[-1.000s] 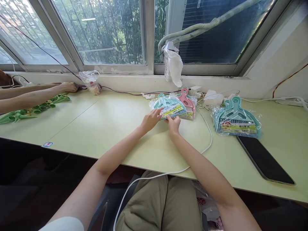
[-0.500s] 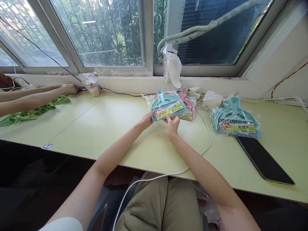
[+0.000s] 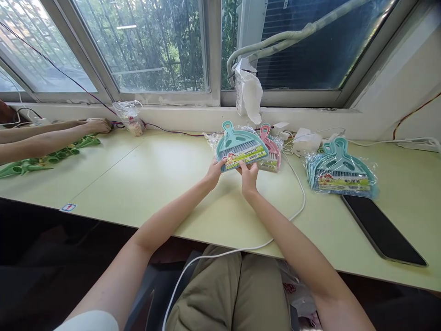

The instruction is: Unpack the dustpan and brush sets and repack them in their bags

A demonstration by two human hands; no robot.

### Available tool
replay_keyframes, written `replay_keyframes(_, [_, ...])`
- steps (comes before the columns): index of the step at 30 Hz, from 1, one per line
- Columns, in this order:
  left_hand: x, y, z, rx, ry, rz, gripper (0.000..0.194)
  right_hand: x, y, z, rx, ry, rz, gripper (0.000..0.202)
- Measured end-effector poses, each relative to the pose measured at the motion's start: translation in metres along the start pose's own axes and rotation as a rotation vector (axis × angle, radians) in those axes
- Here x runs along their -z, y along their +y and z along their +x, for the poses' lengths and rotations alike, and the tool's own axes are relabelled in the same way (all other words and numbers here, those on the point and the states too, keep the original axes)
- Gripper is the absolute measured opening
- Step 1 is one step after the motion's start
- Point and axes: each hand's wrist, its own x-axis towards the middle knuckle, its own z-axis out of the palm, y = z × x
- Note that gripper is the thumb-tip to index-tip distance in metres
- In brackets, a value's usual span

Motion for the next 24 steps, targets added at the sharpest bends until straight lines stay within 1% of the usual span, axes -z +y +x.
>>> replay_keyframes(3, [0.0001,0.0006,0.0004,-0.068,0.018,0.052,0.033,-0.0011,-0.0003,0.0,-0.002,-0.077,0.0,0.044])
replay_keyframes(6, [-0.0011,0.0035,-0.002,-0.134,-0.008,0.133,0.033,-0.0012,-0.0016,-0.0001,0.009,-0.113,-0.003,0.05])
replay_keyframes(10, [-0.0021,0.005,-0.0058,-0.161,-0.062,0.192,0.036,0.0002,-0.0025,0.0001,0.027,-0.115,0.01,0.055])
replay_keyframes(18, [0.0006,-0.0003,-0.0026,-0.193,-0.089,0.198,0.038,0.003,0.0004,0.004,0.0,-0.105,-0.048,0.055])
replay_keyframes(24, [0.0018,-0.0031,-0.0003,-0.19,-0.076,0.223,0.038,0.0032,-0.0012,0.0032,0.007,-0.098,-0.009,0.057])
